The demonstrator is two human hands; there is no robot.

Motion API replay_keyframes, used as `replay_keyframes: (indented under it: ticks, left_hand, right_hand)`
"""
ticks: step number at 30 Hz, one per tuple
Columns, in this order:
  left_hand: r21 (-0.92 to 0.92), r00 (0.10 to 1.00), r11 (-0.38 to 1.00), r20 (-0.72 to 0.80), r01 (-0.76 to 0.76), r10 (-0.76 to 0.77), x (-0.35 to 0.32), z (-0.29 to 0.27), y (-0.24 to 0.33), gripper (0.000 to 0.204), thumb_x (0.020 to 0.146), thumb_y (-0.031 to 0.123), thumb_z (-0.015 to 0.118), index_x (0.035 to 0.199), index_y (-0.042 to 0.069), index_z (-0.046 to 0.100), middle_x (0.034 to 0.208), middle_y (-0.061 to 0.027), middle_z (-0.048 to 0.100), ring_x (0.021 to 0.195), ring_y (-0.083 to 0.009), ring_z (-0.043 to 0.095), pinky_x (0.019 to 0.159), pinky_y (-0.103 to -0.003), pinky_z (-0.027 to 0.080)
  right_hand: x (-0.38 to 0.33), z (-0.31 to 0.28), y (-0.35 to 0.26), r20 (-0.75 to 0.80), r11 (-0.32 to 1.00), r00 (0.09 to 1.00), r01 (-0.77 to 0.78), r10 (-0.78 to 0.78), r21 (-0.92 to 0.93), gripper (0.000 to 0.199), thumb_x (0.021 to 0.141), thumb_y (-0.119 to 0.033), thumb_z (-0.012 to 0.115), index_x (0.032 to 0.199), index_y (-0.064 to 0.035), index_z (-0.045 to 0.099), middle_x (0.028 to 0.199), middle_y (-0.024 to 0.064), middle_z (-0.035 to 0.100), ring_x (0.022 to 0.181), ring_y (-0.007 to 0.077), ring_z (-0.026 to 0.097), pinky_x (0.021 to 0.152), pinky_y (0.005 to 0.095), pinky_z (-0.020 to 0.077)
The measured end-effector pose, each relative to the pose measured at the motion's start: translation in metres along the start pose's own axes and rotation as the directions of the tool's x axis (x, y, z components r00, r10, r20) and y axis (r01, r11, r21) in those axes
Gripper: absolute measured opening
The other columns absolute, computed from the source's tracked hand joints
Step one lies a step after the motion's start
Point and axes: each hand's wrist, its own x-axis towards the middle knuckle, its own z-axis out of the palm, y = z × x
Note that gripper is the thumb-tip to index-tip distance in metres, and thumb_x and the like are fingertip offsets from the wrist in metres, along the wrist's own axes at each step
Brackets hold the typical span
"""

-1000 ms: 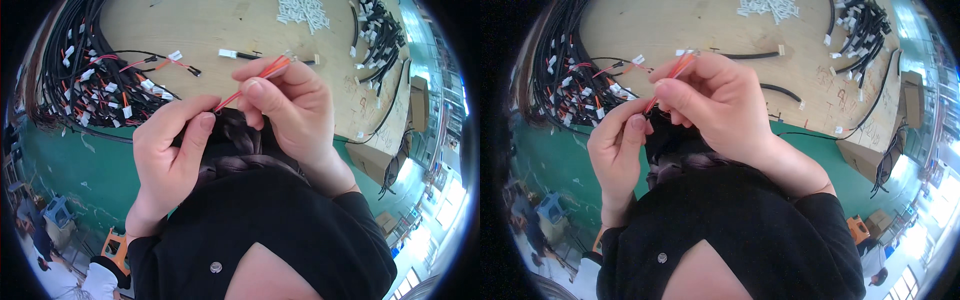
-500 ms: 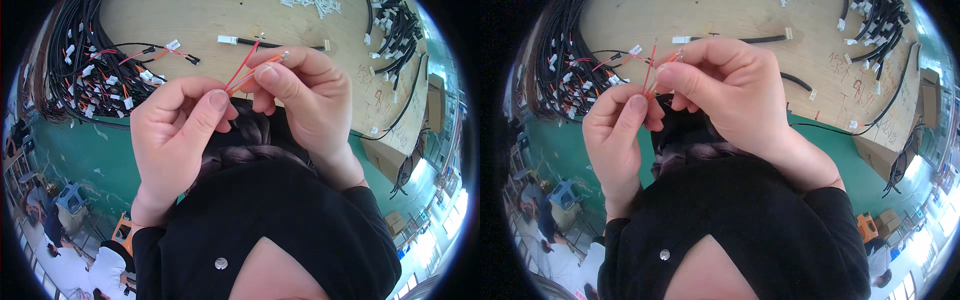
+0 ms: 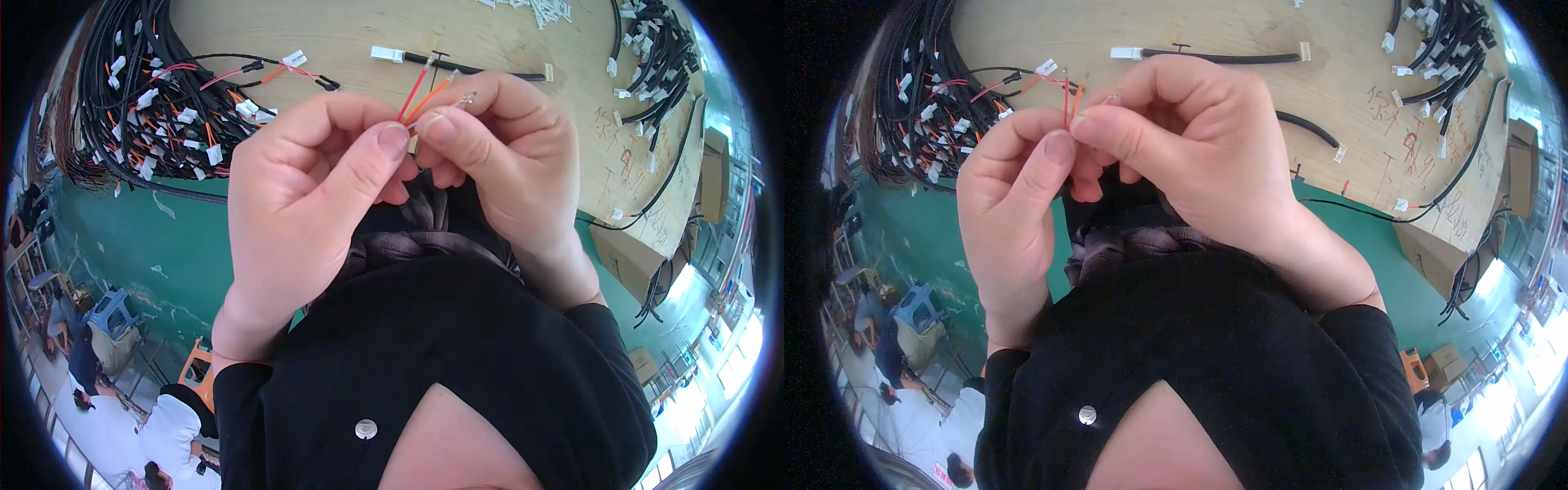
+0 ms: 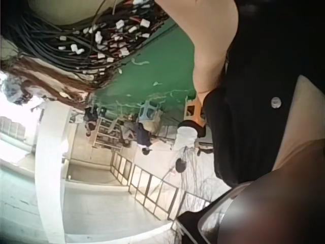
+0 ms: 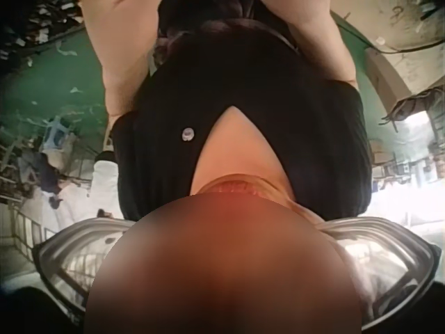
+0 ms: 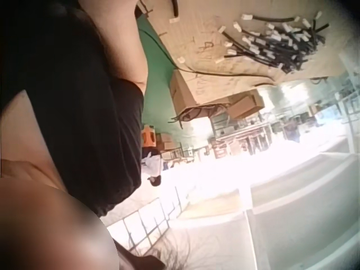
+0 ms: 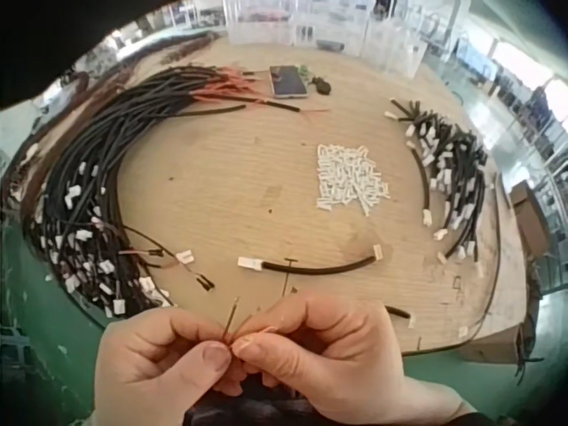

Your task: The person assembles wire harnesses by hand, inserting individual electrical wires into plastic connectors.

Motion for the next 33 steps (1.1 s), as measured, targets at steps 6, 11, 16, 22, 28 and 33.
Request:
replay_keyframes:
  ticks: [6,11,16,22,28,33]
  left_hand:
    - [-0.014,1.000,1.000,-0.011,-0.015,0.015,0.002,-0.006,-0.002,0.017,0.084,0.012,0.051,0.087,-0.004,0.055,0.067,-0.0054,0.055,0.058,-0.0093,0.049,0.052,-0.019,0.040]
    - [0.118,0.999,0.992,-0.010,-0.039,0.040,-0.001,-0.007,-0.002,0.018,0.085,0.013,0.050,0.087,-0.004,0.056,0.065,-0.0052,0.055,0.057,-0.0092,0.051,0.053,-0.019,0.041]
    - [0.155,0.997,0.985,0.006,-0.076,0.075,-0.001,-0.006,-0.004,0.017,0.086,0.012,0.049,0.087,-0.003,0.055,0.064,-0.0051,0.055,0.056,-0.0092,0.051,0.054,-0.019,0.041]
    - [0.240,0.976,0.948,-0.017,-0.207,0.217,0.008,-0.003,-0.016,0.013,0.085,0.008,0.048,0.087,-0.003,0.053,0.068,-0.0043,0.057,0.060,-0.0075,0.053,0.056,-0.018,0.042]
    - [0.280,0.999,0.960,0.041,0.001,-0.013,0.020,0.009,-0.024,0.010,0.084,0.008,0.051,0.087,-0.002,0.053,0.070,-0.0021,0.056,0.060,-0.0048,0.051,0.056,-0.016,0.041]
    - [0.185,0.988,0.981,0.129,0.066,-0.091,0.034,0.011,-0.034,0.012,0.081,0.008,0.055,0.088,-0.002,0.055,0.071,-0.0013,0.055,0.061,-0.0038,0.048,0.055,-0.016,0.039]
  right_hand:
    - [0.001,0.004,-0.001,0.002,0.998,1.000,0.004,-0.004,-0.056,0.008,0.079,-0.005,0.057,0.084,0.0013,0.055,0.072,0.0064,0.059,0.056,0.0059,0.050,0.051,0.0162,0.0413]
    - [0.005,0.007,0.007,-0.049,0.995,0.995,0.085,-0.082,0.051,0.015,0.079,-0.004,0.056,0.093,0.0026,0.054,0.074,0.0068,0.058,0.057,0.0062,0.050,0.053,0.0169,0.0411]
    - [0.004,0.003,0.011,-0.067,0.976,0.974,0.212,-0.215,-0.044,0.019,0.081,-0.004,0.053,0.098,0.0038,0.054,0.073,0.0079,0.058,0.056,0.0073,0.050,0.052,0.0173,0.0408]
    - [-0.003,-0.001,0.007,-0.214,0.996,0.976,0.046,-0.029,0.070,0.014,0.081,-0.002,0.052,0.093,0.0040,0.056,0.070,0.0082,0.059,0.055,0.0073,0.051,0.051,0.0173,0.0418]
    - [-0.019,-0.027,0.021,0.086,0.970,0.994,0.083,-0.064,-0.228,0.009,0.078,-0.001,0.055,0.086,0.0008,0.060,0.072,0.0049,0.060,0.059,0.0056,0.053,0.054,0.0168,0.0436]
    - [-0.007,-0.084,0.015,-0.385,0.837,0.916,-0.122,-0.112,-0.533,0.015,0.076,-0.008,0.060,0.088,-0.0005,0.062,0.069,0.0026,0.059,0.056,0.0061,0.051,0.051,0.0198,0.0422]
